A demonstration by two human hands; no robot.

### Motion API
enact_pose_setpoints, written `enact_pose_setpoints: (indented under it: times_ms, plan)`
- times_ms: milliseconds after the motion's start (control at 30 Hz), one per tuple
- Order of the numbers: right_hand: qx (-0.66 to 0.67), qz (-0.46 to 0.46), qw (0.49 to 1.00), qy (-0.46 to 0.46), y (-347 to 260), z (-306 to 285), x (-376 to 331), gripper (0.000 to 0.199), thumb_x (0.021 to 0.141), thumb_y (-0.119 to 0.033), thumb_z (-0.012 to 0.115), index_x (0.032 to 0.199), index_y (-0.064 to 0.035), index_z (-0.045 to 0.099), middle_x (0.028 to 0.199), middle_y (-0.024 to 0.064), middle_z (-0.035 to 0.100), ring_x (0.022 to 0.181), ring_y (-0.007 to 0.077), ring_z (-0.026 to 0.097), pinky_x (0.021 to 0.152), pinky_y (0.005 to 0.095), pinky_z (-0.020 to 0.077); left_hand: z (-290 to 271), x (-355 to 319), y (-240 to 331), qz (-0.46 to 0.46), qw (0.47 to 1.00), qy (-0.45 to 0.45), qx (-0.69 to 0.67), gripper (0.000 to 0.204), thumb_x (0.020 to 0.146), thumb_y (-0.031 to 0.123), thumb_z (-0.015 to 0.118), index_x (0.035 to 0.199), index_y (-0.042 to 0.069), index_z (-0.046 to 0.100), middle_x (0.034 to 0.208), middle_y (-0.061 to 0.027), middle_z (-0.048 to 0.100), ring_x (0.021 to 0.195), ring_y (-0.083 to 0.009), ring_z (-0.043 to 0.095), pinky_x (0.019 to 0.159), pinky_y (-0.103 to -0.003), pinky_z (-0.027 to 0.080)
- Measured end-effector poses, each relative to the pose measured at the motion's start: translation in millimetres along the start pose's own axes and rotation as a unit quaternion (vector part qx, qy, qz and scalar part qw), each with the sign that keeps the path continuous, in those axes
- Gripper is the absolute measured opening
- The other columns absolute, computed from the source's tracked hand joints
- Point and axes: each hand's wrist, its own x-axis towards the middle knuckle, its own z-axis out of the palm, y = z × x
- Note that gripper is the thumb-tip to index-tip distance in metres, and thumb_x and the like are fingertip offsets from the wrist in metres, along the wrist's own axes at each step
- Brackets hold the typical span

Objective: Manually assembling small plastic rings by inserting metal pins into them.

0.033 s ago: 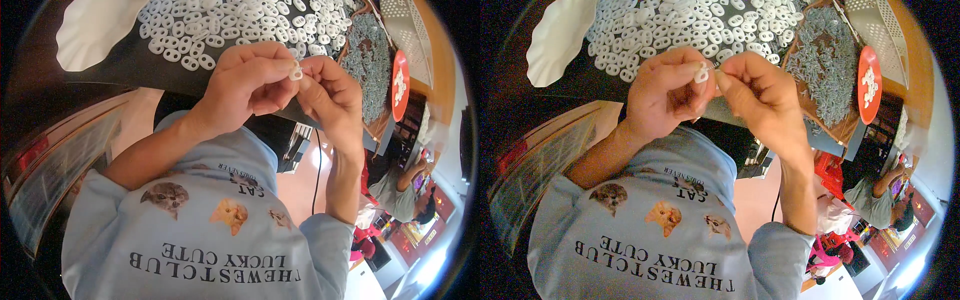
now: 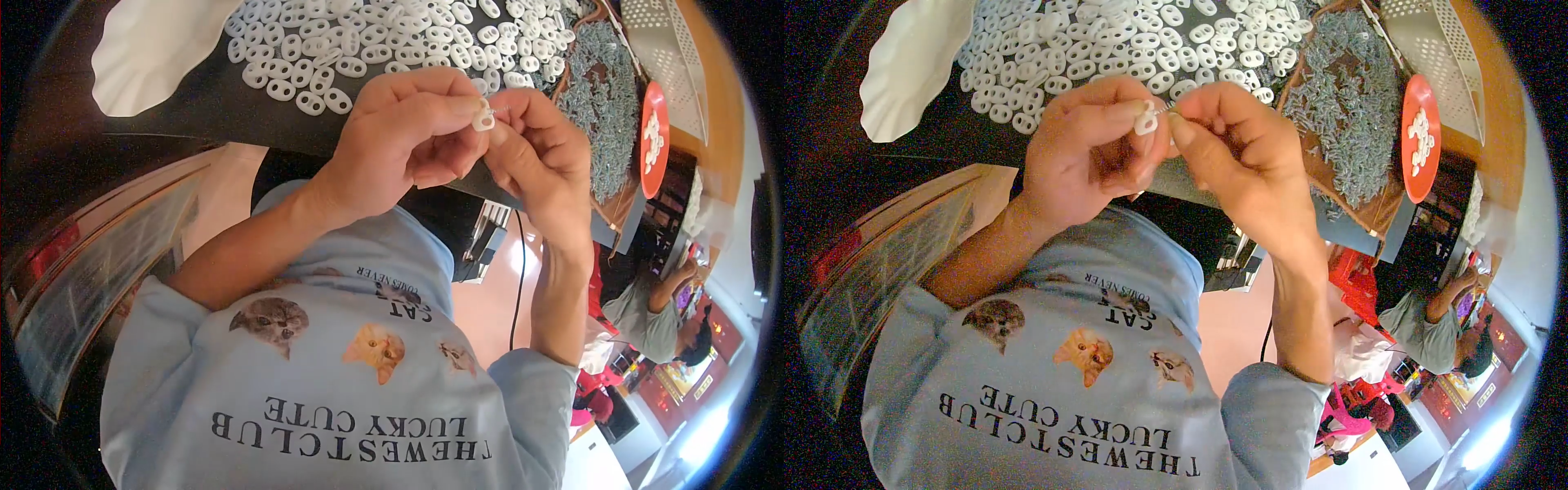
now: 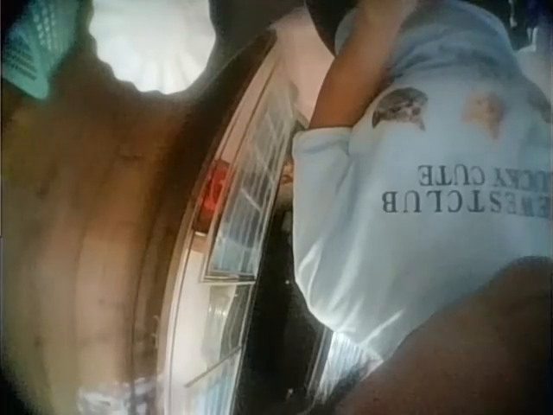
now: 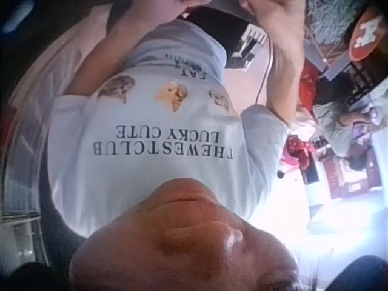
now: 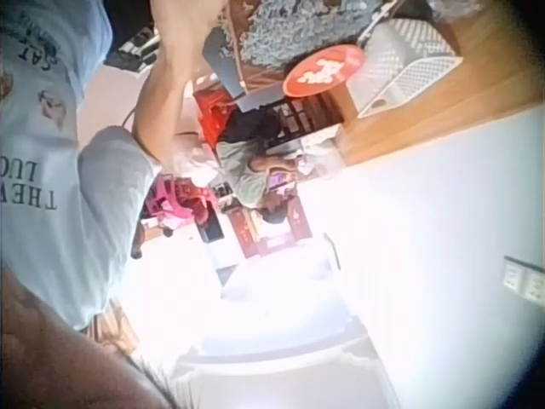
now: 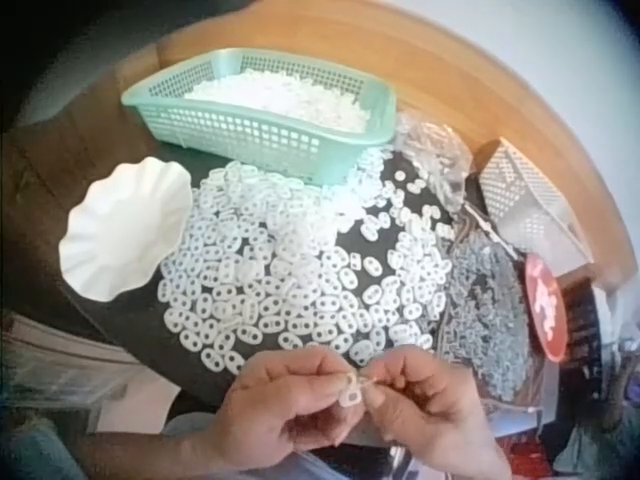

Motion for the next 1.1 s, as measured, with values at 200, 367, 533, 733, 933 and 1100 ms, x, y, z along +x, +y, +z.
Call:
enact_pose_setpoints:
  times_ms: [200,367,533,733,933,1100]
  plan:
    - [0.020,-0.005,1.000,0.011,1,3,-4,0.012,0.087,-0.001,0.055,0.100,0.0008,0.055,0.076,-0.0018,0.057,0.064,0.0032,0.048,0.053,0.0175,0.0386,-2,2,1,-0.011,1.000,-0.003,-0.004,0.023,0.091,0.018,0.043,0.075,0.003,0.049,0.060,-0.0056,0.048,0.041,-0.0074,0.034,0.035,-0.021,0.025]
    - [0.020,-0.051,0.998,0.014,4,6,-9,0.018,0.086,0.001,0.057,0.104,0.0018,0.054,0.079,0.0016,0.061,0.066,0.0053,0.053,0.056,0.0179,0.0426,-4,1,1,-0.020,0.999,-0.021,0.020,0.023,0.091,0.018,0.043,0.075,0.003,0.049,0.060,-0.0052,0.048,0.041,-0.0072,0.034,0.035,-0.021,0.024]
    - [-0.181,-0.058,0.982,0.008,11,-5,-12,0.008,0.087,-0.003,0.058,0.093,0.0014,0.059,0.075,0.0016,0.061,0.063,0.0053,0.053,0.057,0.0180,0.0433,-5,1,1,-0.020,1.000,-0.018,0.003,0.021,0.090,0.017,0.044,0.074,0.003,0.050,0.060,-0.0048,0.049,0.042,-0.0066,0.035,0.035,-0.020,0.024]
    - [0.026,0.023,0.994,0.103,0,-7,-13,0.014,0.090,-0.014,0.058,0.085,-0.0020,0.061,0.065,-0.0045,0.054,0.053,0.0006,0.041,0.046,0.0168,0.0300,-3,-2,-3,-0.008,0.999,-0.029,0.043,0.018,0.089,0.015,0.047,0.080,0.002,0.054,0.062,-0.0033,0.051,0.044,-0.0049,0.037,0.036,-0.019,0.024]
    - [0.055,0.039,0.990,0.120,-4,-10,-14,0.018,0.089,-0.017,0.058,0.079,-0.0021,0.061,0.061,-0.0050,0.051,0.049,-0.0003,0.035,0.045,0.0179,0.0229,0,-2,-8,0.038,0.992,-0.044,0.109,0.018,0.090,0.014,0.048,0.081,0.001,0.056,0.063,-0.0025,0.052,0.045,-0.0025,0.036,0.038,-0.018,0.024]
    - [0.033,0.047,0.988,0.146,-10,-8,-17,0.018,0.088,-0.016,0.058,0.077,-0.0024,0.061,0.060,-0.0045,0.052,0.049,-0.0002,0.035,0.044,0.0182,0.0228,0,-3,-9,0.049,0.986,-0.044,0.155,0.019,0.090,0.014,0.048,0.081,0.000,0.056,0.063,-0.0020,0.053,0.045,-0.0010,0.035,0.039,-0.017,0.025]
